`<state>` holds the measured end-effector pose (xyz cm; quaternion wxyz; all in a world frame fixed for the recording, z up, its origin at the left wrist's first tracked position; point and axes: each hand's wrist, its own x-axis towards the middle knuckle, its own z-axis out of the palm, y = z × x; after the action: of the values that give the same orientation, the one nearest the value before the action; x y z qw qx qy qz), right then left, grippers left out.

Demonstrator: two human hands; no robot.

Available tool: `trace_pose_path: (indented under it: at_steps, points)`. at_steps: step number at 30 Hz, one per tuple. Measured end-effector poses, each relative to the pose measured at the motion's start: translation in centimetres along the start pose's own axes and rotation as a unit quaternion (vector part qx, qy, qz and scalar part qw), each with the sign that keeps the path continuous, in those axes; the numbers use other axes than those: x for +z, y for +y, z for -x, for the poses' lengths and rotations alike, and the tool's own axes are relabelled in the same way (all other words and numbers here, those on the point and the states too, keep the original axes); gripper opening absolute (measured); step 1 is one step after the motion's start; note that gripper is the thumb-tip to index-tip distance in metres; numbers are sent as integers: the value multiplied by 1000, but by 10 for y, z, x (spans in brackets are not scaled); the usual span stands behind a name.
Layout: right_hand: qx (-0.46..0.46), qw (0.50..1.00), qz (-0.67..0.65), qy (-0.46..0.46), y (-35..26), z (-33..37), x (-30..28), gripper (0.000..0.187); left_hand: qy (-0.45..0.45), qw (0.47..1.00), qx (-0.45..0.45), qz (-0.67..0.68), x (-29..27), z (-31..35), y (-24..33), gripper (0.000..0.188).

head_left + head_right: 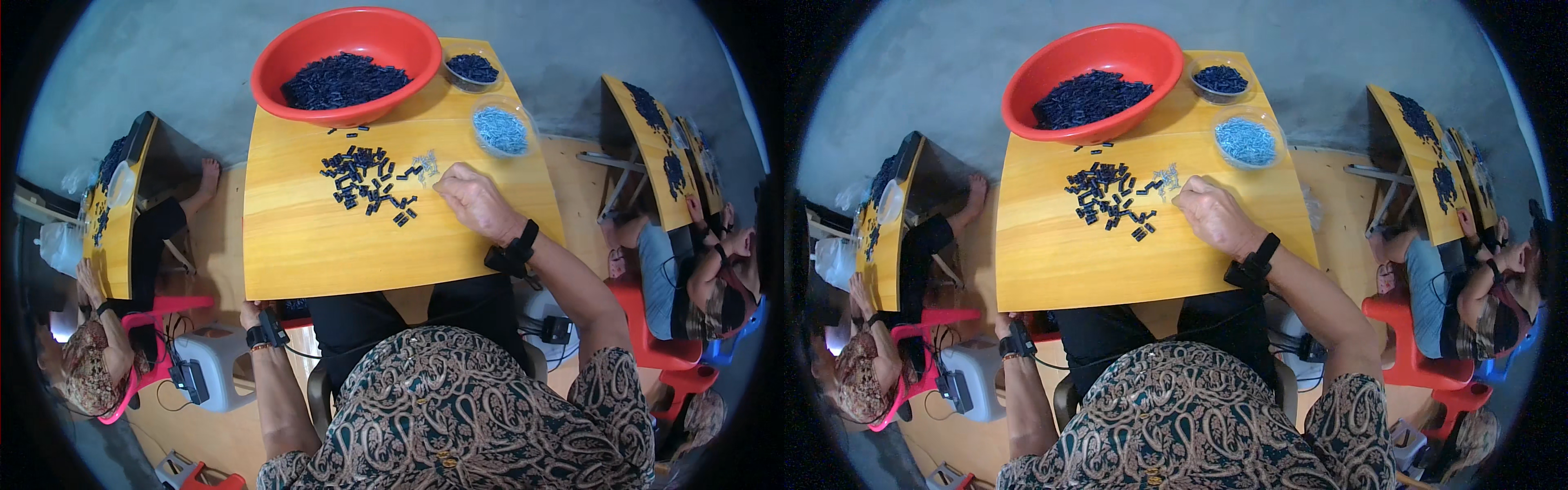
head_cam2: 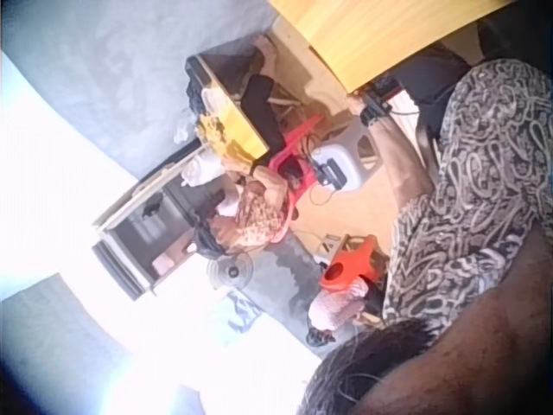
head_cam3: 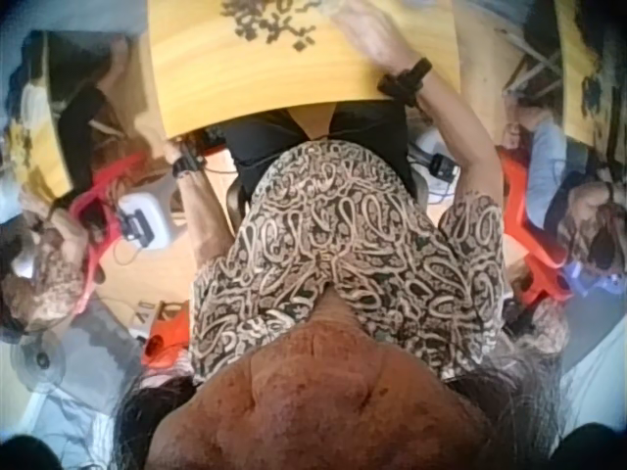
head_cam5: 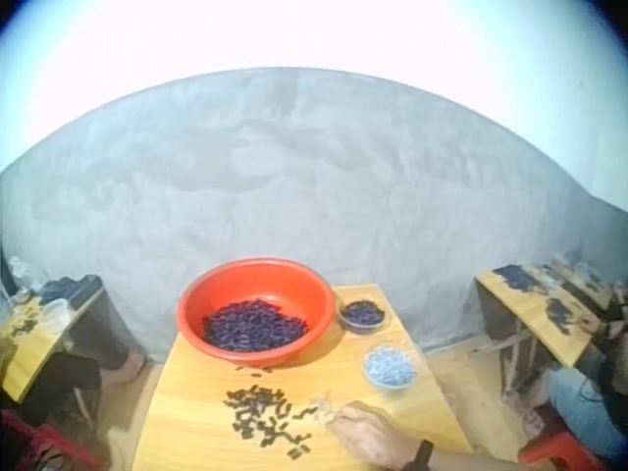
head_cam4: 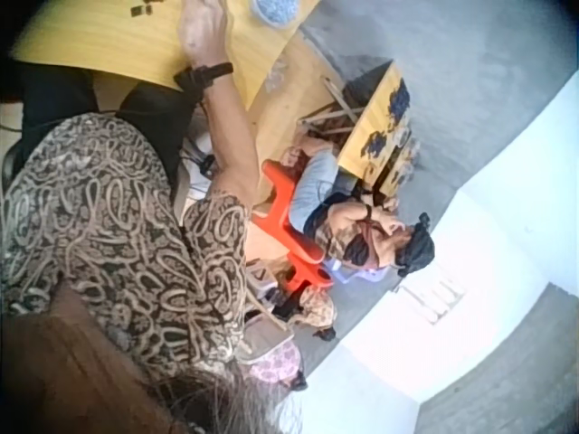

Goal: Assembling small components by inserting metal parts into black plastic housings.

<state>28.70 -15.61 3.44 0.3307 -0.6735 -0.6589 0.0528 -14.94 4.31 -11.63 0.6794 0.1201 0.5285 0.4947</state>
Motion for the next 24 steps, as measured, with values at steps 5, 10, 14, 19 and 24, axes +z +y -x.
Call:
trace_pose_path:
  at_steps: [5,10,14,19,24]
  points:
    - [104,987,-108,55,1,0,0,12,-60,996,-53,27,-15,-24,-12,29]
    - [110,991,-78,18,-2,-4,-1,10,-116,987,-101,53,-38,-49,-15,29]
    - [65,998,-14,16,-7,-5,1,12,-148,979,-121,69,-63,-63,4,29]
    - [76,997,-16,23,-6,1,-1,11,100,965,238,-40,5,2,31,13]
    - [28,999,16,-14,-7,-1,-1,8,-6,934,352,-65,72,66,43,19]
